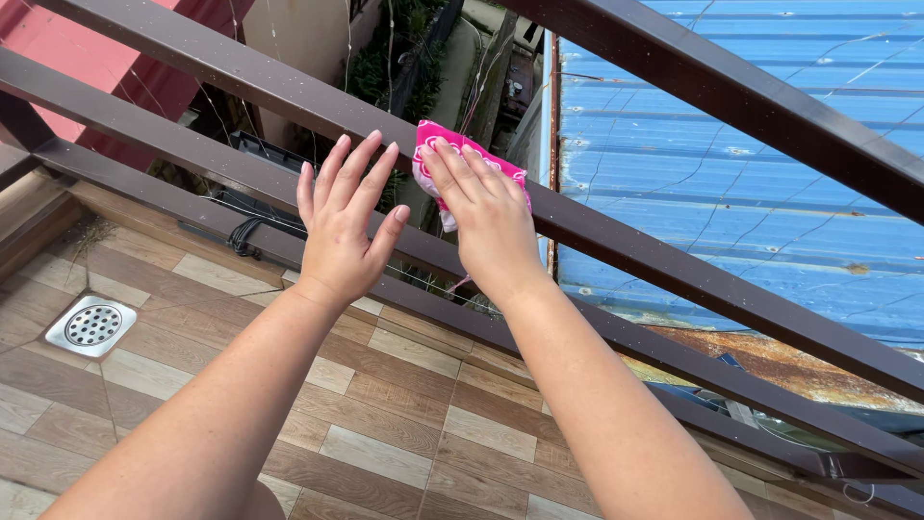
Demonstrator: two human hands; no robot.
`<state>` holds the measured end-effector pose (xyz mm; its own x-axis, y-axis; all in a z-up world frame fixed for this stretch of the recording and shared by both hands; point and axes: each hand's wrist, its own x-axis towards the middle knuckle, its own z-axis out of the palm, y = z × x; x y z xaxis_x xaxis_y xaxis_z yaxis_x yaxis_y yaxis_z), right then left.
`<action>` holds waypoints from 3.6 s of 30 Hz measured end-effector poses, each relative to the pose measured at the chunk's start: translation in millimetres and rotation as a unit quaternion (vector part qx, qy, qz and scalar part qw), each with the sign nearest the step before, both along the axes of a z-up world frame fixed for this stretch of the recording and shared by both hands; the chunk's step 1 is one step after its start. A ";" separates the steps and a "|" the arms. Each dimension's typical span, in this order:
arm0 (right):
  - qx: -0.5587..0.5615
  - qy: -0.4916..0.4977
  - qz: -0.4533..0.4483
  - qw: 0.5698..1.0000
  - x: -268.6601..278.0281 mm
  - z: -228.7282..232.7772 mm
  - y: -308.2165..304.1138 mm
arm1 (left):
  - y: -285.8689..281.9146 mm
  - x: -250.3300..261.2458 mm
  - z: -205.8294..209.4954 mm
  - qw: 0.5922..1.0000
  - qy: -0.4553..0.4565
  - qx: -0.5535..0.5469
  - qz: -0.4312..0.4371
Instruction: The person wipes the balcony railing with a cloth, then cleans the leaves of potted plants with the same cloth. Finally, the person sweeps the balcony floor with a small hand broom.
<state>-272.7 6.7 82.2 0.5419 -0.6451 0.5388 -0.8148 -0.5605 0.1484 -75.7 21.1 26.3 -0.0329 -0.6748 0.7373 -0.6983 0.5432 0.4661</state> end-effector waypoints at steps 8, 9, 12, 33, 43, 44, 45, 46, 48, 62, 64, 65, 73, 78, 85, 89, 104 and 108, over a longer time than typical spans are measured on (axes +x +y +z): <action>-0.008 -0.064 -0.129 0.990 -169.9 3.9 96.3 | 14.7 -37.8 16.3 0.998 -0.021 -0.028 -0.048; -0.015 -0.073 -0.145 0.987 -184.1 6.3 103.6 | 18.3 -44.9 19.5 0.998 -0.019 -0.033 -0.057; -0.049 -0.114 -0.177 0.976 -191.9 -2.4 107.3 | 28.8 -75.9 32.8 0.992 -0.022 -0.044 -0.115; -0.179 -0.109 -0.336 0.918 -450.3 -38.7 168.2 | -5.2 -306.0 79.1 0.894 -0.228 -0.127 -0.363; -0.179 -0.110 -0.283 0.936 -387.9 -57.7 131.1 | -4.5 -303.3 76.1 0.892 -0.267 -0.209 -0.299; -0.186 -0.105 -0.278 0.937 -398.1 -55.8 134.3 | -3.2 -304.3 77.7 0.892 -0.268 -0.210 -0.299; -0.192 -0.099 -0.274 0.937 -411.1 -54.1 138.3 | -1.8 -305.9 79.0 0.891 -0.269 -0.210 -0.298; -0.198 -0.099 -0.284 0.933 -426.0 -52.4 142.8 | -0.8 -305.4 80.6 0.891 -0.267 -0.212 -0.298; -0.211 -0.097 -0.304 0.924 -466.0 -46.1 158.9 | 1.4 -305.8 82.5 0.891 -0.264 -0.216 -0.298; -0.219 -0.083 -0.370 0.899 -675.7 -54.1 221.7 | 2.8 -310.9 82.3 0.886 -0.293 -0.255 -0.254; -0.212 -0.073 -0.385 0.895 -700.9 -54.9 230.9 | 2.1 -309.3 82.9 0.887 -0.296 -0.253 -0.250; -0.213 -0.068 -0.396 0.890 -715.6 -54.8 230.9 | 1.8 -309.6 83.3 0.887 -0.299 -0.252 -0.245; -0.158 -0.027 -0.468 0.869 -790.9 -52.4 259.9 | 4.3 -312.4 85.0 0.884 -0.328 -0.243 -0.228; -0.193 -0.041 -0.467 0.862 -789.7 -61.7 263.9 | 4.2 -311.3 85.5 0.875 -0.338 -0.268 -0.221; -0.330 -0.515 -0.285 0.738 -735.6 -133.5 271.8 | 8.9 -314.8 85.9 0.882 -0.310 -0.272 -0.229; -0.053 -0.375 -0.425 0.822 -666.1 -190.4 240.3 | 3.3 -309.5 90.2 0.878 -0.319 -0.279 -0.222; 0.210 -0.269 -0.637 0.691 -815.0 -205.4 223.8 | 7.9 -312.8 88.0 0.875 -0.324 -0.286 -0.218; 0.179 -0.246 -0.634 0.711 -798.0 -214.5 226.1 | 6.1 -312.6 87.3 0.889 -0.296 -0.245 -0.248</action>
<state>-1070.6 232.8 -132.3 -0.7951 -0.5899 0.1408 -0.6023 0.7407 -0.2977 -388.3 27.2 113.6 -0.7174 -0.0723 0.6929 -0.3606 0.8895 -0.2806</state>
